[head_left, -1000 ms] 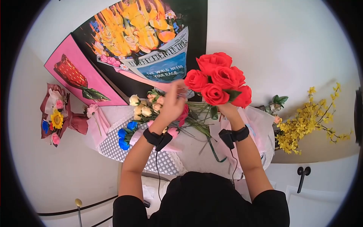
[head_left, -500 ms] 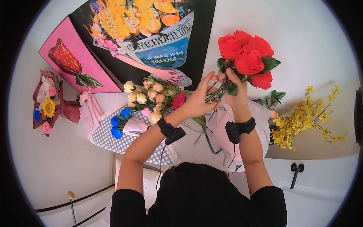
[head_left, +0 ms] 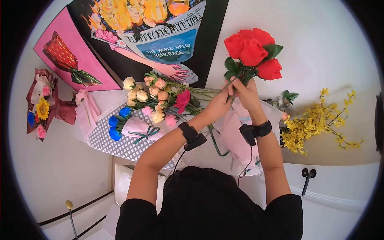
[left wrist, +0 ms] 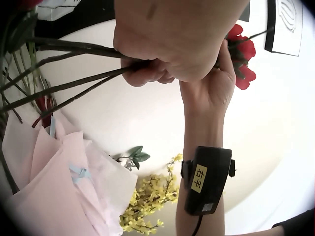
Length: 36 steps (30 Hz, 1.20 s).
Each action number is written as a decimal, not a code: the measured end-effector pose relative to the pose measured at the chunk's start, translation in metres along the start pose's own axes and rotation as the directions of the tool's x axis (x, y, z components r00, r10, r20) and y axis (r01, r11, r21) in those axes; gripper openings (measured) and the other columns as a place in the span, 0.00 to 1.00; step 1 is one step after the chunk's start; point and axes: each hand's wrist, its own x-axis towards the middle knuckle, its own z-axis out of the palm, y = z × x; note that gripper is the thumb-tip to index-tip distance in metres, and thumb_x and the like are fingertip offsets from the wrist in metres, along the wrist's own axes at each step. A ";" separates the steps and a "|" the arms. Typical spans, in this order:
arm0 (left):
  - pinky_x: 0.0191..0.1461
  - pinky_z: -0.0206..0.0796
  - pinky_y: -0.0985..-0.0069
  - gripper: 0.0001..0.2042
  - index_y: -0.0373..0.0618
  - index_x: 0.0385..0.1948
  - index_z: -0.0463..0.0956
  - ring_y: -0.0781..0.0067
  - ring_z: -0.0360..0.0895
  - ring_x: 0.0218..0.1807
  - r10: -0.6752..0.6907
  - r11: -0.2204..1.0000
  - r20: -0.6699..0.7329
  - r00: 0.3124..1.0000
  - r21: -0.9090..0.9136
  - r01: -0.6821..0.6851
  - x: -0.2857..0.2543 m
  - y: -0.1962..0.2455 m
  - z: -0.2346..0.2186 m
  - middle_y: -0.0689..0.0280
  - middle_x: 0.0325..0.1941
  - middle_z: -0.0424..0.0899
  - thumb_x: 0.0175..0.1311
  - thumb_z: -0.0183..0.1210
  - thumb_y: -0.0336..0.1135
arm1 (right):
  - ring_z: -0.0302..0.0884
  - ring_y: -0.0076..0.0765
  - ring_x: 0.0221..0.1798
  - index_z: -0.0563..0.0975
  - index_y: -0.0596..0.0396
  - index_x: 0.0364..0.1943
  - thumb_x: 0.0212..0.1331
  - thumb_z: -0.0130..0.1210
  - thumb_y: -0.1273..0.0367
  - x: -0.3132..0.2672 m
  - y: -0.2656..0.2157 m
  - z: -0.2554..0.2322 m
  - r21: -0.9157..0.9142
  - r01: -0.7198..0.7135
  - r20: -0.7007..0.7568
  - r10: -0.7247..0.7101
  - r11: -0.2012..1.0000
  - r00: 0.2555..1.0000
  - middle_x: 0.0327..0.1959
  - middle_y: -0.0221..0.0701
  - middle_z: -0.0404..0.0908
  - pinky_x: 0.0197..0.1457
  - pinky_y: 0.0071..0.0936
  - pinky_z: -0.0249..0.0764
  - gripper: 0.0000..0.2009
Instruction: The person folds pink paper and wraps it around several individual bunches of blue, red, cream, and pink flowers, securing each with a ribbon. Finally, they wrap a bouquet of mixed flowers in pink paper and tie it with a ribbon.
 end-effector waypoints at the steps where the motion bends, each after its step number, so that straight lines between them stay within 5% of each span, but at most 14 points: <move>1: 0.37 0.64 0.71 0.10 0.35 0.37 0.66 0.65 0.70 0.31 -0.001 1.000 0.001 1.000 -0.004 0.001 0.000 0.006 0.002 0.56 0.26 0.71 0.58 0.53 0.29 | 0.70 0.25 0.26 0.67 0.63 0.42 0.60 0.51 0.63 0.003 0.002 -0.005 -0.065 -0.027 0.007 0.027 0.998 1.000 0.23 0.31 0.71 0.29 0.23 0.69 0.16; 4: 0.39 0.63 0.70 0.15 0.34 0.34 0.67 0.63 0.69 0.34 0.125 0.986 -0.040 0.991 -0.105 -0.129 -0.005 0.018 0.009 0.57 0.30 0.70 0.52 0.61 0.34 | 0.65 0.20 0.21 0.68 0.63 0.34 0.62 0.48 0.68 0.016 -0.008 -0.023 -0.121 -0.043 0.028 0.047 0.992 0.998 0.16 0.28 0.67 0.23 0.20 0.64 0.09; 7: 0.43 0.64 0.67 0.22 0.34 0.35 0.68 0.60 0.70 0.41 0.052 0.973 -0.047 0.998 0.226 -0.040 -0.021 0.002 0.016 0.56 0.36 0.72 0.47 0.64 0.43 | 0.58 0.18 0.15 0.68 0.61 0.27 0.63 0.46 0.69 0.032 -0.043 -0.029 -0.127 -0.001 0.073 0.010 0.992 0.997 0.15 0.27 0.66 0.21 0.20 0.62 0.10; 8: 0.43 0.65 0.66 0.24 0.34 0.36 0.68 0.57 0.70 0.43 -0.193 0.911 0.174 0.966 0.398 0.110 -0.028 0.001 0.021 0.54 0.38 0.73 0.47 0.63 0.46 | 0.59 0.18 0.15 0.68 0.62 0.27 0.63 0.46 0.68 0.036 -0.053 -0.030 -0.183 0.007 0.093 0.010 0.983 0.996 0.16 0.27 0.66 0.21 0.20 0.62 0.11; 9: 0.44 0.65 0.65 0.26 0.34 0.37 0.69 0.53 0.71 0.45 -0.450 0.789 0.332 0.829 0.583 0.195 -0.036 0.000 0.026 0.52 0.39 0.73 0.46 0.62 0.49 | 0.59 0.18 0.15 0.68 0.62 0.27 0.63 0.46 0.68 0.039 -0.061 -0.031 -0.239 0.014 0.112 0.013 0.971 0.994 0.16 0.27 0.66 0.21 0.21 0.62 0.11; 12: 0.43 0.67 0.63 0.26 0.34 0.35 0.71 0.50 0.73 0.42 -0.312 0.722 0.296 0.903 0.691 0.023 -0.068 -0.038 0.054 0.48 0.37 0.75 0.45 0.60 0.52 | 0.59 0.20 0.16 0.68 0.61 0.25 0.64 0.43 0.68 0.039 -0.069 -0.025 -0.298 0.021 0.113 0.014 0.954 0.994 0.12 0.25 0.61 0.22 0.20 0.59 0.12; 18: 0.40 0.67 0.65 0.22 0.39 0.35 0.73 0.55 0.76 0.37 -0.595 0.708 0.156 0.789 0.566 0.422 -0.076 -0.090 0.049 0.55 0.33 0.79 0.43 0.61 0.48 | 0.59 0.19 0.16 0.67 0.60 0.26 0.64 0.43 0.69 0.030 -0.065 -0.038 -0.333 0.020 0.136 0.027 0.943 0.990 0.13 0.25 0.63 0.23 0.19 0.60 0.10; 22: 0.39 0.67 0.66 0.19 0.41 0.33 0.75 0.55 0.77 0.36 -0.530 0.733 0.118 0.840 0.562 0.383 -0.073 -0.076 0.050 0.56 0.31 0.79 0.43 0.60 0.46 | 0.59 0.19 0.15 0.67 0.60 0.25 0.64 0.43 0.68 0.035 -0.064 -0.036 -0.357 0.021 0.184 0.048 0.934 0.982 0.12 0.25 0.62 0.23 0.19 0.60 0.12; 25: 0.37 0.67 0.65 0.18 0.38 0.27 0.75 0.54 0.76 0.34 -0.574 0.767 0.377 0.727 0.560 0.315 -0.073 -0.078 0.058 0.54 0.28 0.79 0.44 0.60 0.47 | 0.60 0.18 0.15 0.67 0.59 0.25 0.64 0.43 0.67 0.036 -0.062 -0.032 -0.386 0.024 0.224 0.069 0.922 0.972 0.11 0.24 0.63 0.22 0.18 0.60 0.12; 27: 0.33 0.67 0.64 0.17 0.37 0.23 0.75 0.58 0.77 0.31 -0.509 0.819 0.305 0.805 0.459 0.344 -0.069 -0.078 0.049 0.55 0.26 0.79 0.47 0.59 0.45 | 0.60 0.18 0.15 0.68 0.59 0.25 0.64 0.43 0.67 0.036 -0.064 -0.032 -0.389 0.021 0.241 0.080 0.921 0.967 0.11 0.24 0.63 0.22 0.18 0.59 0.12; 29: 0.30 0.66 0.65 0.15 0.37 0.25 0.75 0.64 0.77 0.29 -0.677 0.692 0.355 0.644 0.009 0.722 -0.050 -0.032 0.002 0.57 0.28 0.79 0.50 0.57 0.43 | 0.61 0.18 0.15 0.68 0.59 0.25 0.64 0.44 0.67 0.034 -0.066 -0.033 -0.450 -0.038 0.234 0.159 0.892 0.959 0.12 0.24 0.64 0.21 0.18 0.59 0.11; 31: 0.32 0.69 0.69 0.13 0.36 0.30 0.75 0.69 0.78 0.29 -0.809 0.572 0.137 0.572 -0.046 0.819 -0.033 0.004 -0.036 0.60 0.30 0.80 0.51 0.55 0.39 | 0.61 0.17 0.15 0.69 0.58 0.26 0.64 0.44 0.67 0.033 -0.065 -0.035 -0.454 -0.034 0.239 0.159 0.890 0.958 0.13 0.24 0.65 0.21 0.18 0.59 0.11; 34: 0.36 0.71 0.71 0.13 0.35 0.34 0.74 0.68 0.79 0.32 -0.760 0.495 0.306 0.574 -0.299 0.815 -0.025 0.044 -0.093 0.59 0.32 0.80 0.53 0.53 0.36 | 0.62 0.17 0.15 0.70 0.58 0.25 0.62 0.46 0.66 0.034 -0.065 -0.032 -0.434 -0.048 0.229 0.162 0.900 0.960 0.15 0.24 0.68 0.20 0.18 0.60 0.11; 36: 0.40 0.72 0.71 0.12 0.36 0.37 0.73 0.66 0.79 0.36 -0.778 0.165 0.452 0.436 -0.523 0.836 -0.025 0.083 -0.108 0.59 0.34 0.80 0.55 0.51 0.34 | 0.63 0.18 0.15 0.71 0.58 0.24 0.60 0.49 0.64 0.035 -0.066 -0.030 -0.403 -0.071 0.214 0.169 0.912 0.962 0.16 0.24 0.69 0.19 0.18 0.61 0.12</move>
